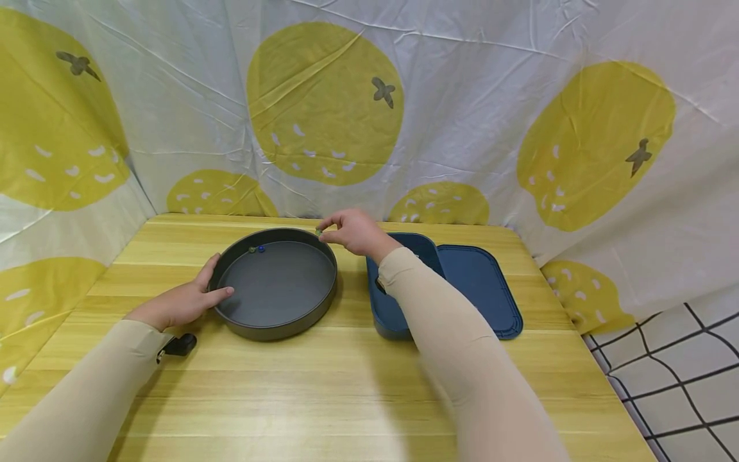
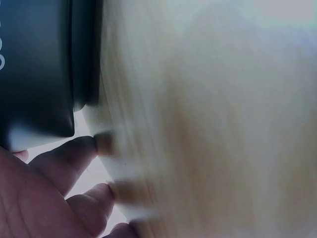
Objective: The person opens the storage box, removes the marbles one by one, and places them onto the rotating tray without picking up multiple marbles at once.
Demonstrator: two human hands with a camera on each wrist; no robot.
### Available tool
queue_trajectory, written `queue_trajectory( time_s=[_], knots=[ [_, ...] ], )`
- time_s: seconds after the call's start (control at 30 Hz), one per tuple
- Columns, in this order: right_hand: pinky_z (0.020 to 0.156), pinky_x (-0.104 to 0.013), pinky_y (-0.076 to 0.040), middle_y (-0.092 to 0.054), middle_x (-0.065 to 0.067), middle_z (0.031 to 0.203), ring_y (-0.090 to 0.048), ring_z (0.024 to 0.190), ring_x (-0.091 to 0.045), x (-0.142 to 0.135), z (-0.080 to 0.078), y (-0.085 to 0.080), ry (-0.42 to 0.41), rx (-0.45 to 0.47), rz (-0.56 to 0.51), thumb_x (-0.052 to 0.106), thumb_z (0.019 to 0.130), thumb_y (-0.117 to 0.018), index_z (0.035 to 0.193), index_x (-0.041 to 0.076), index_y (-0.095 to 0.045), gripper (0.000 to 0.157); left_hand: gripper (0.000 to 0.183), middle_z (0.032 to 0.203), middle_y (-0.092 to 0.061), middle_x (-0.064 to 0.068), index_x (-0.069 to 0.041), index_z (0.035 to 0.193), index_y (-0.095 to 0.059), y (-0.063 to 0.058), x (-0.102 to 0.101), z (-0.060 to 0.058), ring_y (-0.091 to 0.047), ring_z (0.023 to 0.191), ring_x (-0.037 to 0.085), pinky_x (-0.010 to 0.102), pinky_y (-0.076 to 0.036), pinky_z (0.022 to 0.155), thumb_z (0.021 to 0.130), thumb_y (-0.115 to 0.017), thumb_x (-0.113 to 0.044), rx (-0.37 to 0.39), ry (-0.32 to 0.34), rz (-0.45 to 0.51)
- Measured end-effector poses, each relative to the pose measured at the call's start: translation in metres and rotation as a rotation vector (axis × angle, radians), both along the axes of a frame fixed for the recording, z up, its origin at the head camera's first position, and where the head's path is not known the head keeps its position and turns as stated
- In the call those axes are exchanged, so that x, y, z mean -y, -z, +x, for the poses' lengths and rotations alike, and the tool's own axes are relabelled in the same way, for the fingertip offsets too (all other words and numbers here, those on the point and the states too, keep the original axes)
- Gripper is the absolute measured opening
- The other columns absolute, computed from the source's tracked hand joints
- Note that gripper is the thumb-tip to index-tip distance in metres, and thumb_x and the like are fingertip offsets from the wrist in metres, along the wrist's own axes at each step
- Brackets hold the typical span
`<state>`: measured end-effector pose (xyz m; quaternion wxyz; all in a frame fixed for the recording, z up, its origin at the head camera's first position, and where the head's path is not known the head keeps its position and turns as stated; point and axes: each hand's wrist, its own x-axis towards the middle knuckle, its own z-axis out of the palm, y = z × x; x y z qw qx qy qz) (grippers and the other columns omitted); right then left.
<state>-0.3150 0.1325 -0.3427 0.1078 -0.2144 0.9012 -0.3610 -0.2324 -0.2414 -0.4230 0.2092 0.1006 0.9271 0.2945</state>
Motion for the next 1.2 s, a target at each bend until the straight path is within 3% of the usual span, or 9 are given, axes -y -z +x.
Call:
queue_trajectory(
  time_s=[0.37,0.63,0.77,1.1,1.2],
  knots=[
    [0.063,-0.032,-0.038,-0.044,0.001,0.068,-0.035,0.055,-0.016,0.031,0.006,0.000,-0.056,-0.006,0.013,0.030,0.100,-0.074,0.127,0.019,-0.077,0.029,0.103,0.171,-0.005,0.036,-0.019,0.163,0.031,-0.001,-0.001,-0.001,-0.037,0.146,0.061,0.070,-0.032,0.119,0.107,-0.044,-0.063,0.003,-0.006,0.002],
    [0.070,-0.026,-0.048,-0.063,0.002,0.079,-0.061,0.087,-0.013,0.048,0.006,0.006,-0.095,-0.026,0.036,0.031,0.099,-0.075,0.125,0.020,-0.079,0.028,0.104,0.170,-0.006,0.037,-0.019,0.162,0.032,0.001,-0.001,-0.001,-0.037,0.147,0.060,0.070,-0.031,0.120,0.107,-0.044,-0.063,0.007,-0.001,0.004],
    [0.069,-0.027,-0.045,-0.060,0.003,0.069,-0.057,0.076,-0.013,0.054,0.008,0.007,-0.116,-0.026,0.033,0.030,0.099,-0.076,0.124,0.020,-0.079,0.027,0.104,0.170,-0.007,0.038,-0.019,0.163,0.032,0.002,-0.001,-0.001,-0.037,0.147,0.060,0.070,-0.030,0.120,0.108,-0.044,-0.062,0.006,-0.005,0.006],
    [0.072,-0.026,-0.043,-0.056,0.006,0.060,-0.056,0.081,-0.013,0.063,0.011,0.009,-0.147,-0.039,0.055,0.028,0.099,-0.076,0.125,0.018,-0.079,0.028,0.103,0.170,-0.008,0.038,-0.017,0.164,0.029,0.000,-0.002,0.000,-0.039,0.146,0.060,0.070,-0.031,0.119,0.107,-0.045,-0.062,0.003,-0.007,-0.001],
    [0.073,-0.026,-0.044,-0.063,0.006,0.065,-0.058,0.084,-0.013,0.065,0.012,0.010,-0.151,-0.033,0.043,0.028,0.099,-0.076,0.124,0.017,-0.079,0.028,0.103,0.169,-0.009,0.039,-0.017,0.164,0.029,0.000,-0.002,0.000,-0.039,0.146,0.060,0.070,-0.031,0.119,0.107,-0.045,-0.062,0.004,-0.008,0.000]
  ],
)
